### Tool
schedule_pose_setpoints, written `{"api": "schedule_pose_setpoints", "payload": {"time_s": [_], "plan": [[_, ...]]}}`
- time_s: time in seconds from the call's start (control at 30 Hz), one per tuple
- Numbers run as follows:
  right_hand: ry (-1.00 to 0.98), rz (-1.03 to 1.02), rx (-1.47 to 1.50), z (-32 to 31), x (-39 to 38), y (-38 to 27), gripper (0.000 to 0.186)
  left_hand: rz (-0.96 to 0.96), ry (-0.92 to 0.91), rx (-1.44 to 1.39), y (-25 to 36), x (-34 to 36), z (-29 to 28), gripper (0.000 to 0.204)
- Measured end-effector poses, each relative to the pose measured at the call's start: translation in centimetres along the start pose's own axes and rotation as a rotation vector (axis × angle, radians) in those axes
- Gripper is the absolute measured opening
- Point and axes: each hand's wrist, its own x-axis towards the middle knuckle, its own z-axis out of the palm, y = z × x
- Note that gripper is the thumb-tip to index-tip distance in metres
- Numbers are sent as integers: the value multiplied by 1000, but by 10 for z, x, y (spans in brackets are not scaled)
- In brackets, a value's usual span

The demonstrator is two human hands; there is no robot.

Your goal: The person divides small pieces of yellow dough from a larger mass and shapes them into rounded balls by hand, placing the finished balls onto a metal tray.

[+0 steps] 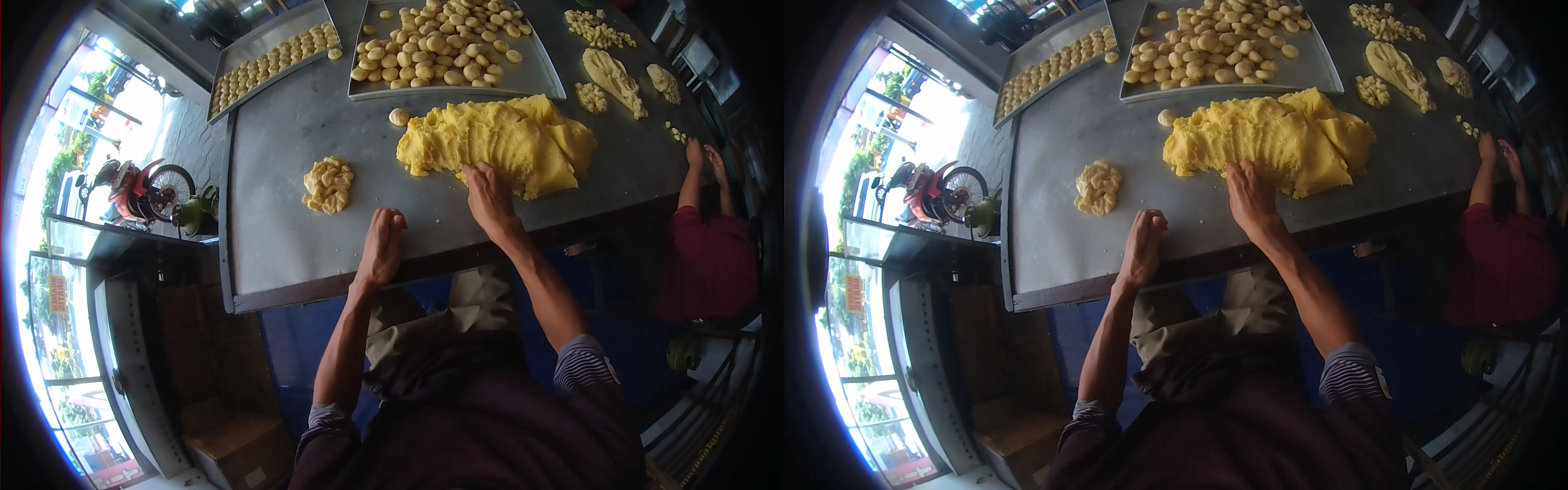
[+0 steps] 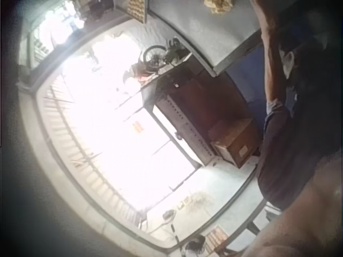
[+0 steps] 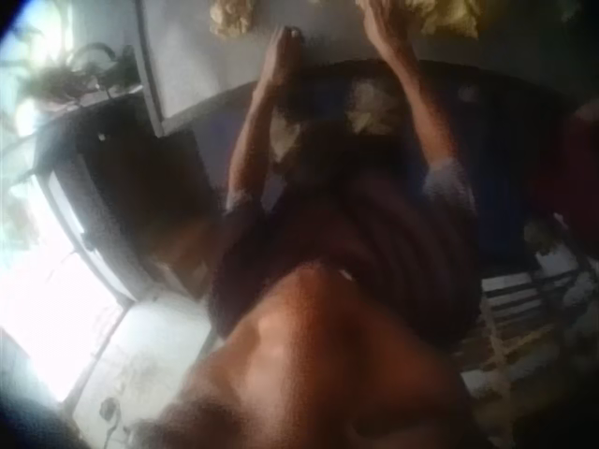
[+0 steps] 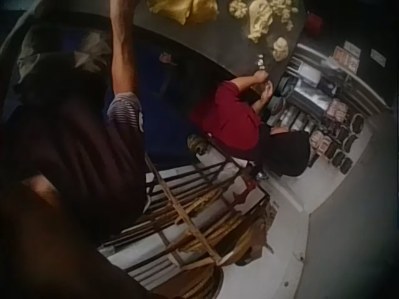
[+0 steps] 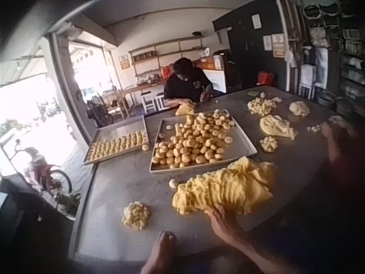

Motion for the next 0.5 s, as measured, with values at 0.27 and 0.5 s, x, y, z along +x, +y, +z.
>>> {"api": "schedule_pose_setpoints", "payload": {"time_s": [0.27, 0.5], "plan": [[53, -1, 198, -31, -58, -3, 38, 86, 211, 198, 12, 3, -9, 19], [-2, 184, 238, -54, -22, -6, 24, -126, 204, 182, 24, 20, -25, 32]]}}
